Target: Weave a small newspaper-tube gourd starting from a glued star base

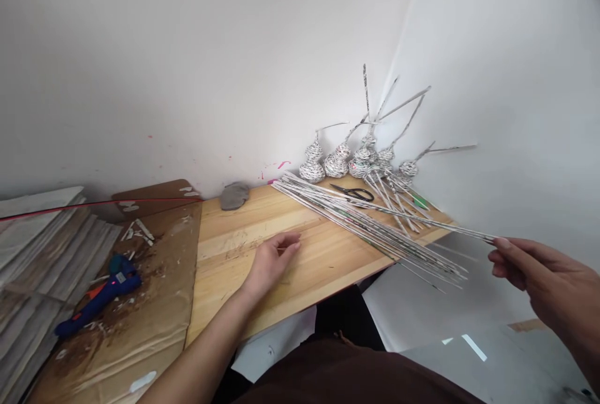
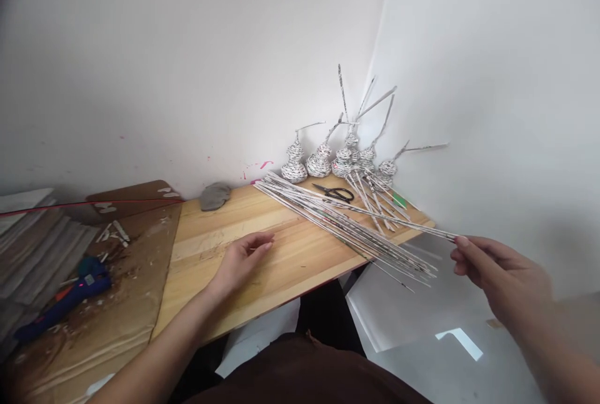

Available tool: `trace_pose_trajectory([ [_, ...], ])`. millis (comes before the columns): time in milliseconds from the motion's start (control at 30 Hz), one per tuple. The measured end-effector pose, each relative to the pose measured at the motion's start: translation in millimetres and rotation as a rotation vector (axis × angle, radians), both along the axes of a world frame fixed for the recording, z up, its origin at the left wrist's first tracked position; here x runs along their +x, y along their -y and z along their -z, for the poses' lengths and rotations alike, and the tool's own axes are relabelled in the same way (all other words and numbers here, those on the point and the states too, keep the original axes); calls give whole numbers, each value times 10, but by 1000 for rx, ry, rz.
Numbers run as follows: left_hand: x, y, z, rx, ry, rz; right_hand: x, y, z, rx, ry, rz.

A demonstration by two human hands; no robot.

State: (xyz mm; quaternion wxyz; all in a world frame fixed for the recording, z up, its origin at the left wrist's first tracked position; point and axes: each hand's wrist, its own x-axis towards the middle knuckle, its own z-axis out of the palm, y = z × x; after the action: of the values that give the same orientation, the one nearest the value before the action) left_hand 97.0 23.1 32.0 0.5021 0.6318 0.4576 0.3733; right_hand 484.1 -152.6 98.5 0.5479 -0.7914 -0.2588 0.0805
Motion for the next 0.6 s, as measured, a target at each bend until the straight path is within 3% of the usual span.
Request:
trace_pose_trajectory([
  [100, 245, -55, -94, -293, 225, 52, -50, -31, 7, 93, -189, -55],
  [167, 442, -105, -146, -520, 400, 102, -88, -47, 14, 111, -222, -91],
  [233, 654, -174, -202, -634, 509, 146, -155, -42, -9, 106, -220, -104],
  [467, 1321, -602, -412, -759, 621, -5, -499, 167, -170, -29, 111, -132],
  [533, 1418, -703, -439, -744, 623, -41, -478, 234, -98, -39, 139, -212],
  [600, 1446, -745, -450, -726, 633, -52, -366, 278, 19, -50, 24, -385],
])
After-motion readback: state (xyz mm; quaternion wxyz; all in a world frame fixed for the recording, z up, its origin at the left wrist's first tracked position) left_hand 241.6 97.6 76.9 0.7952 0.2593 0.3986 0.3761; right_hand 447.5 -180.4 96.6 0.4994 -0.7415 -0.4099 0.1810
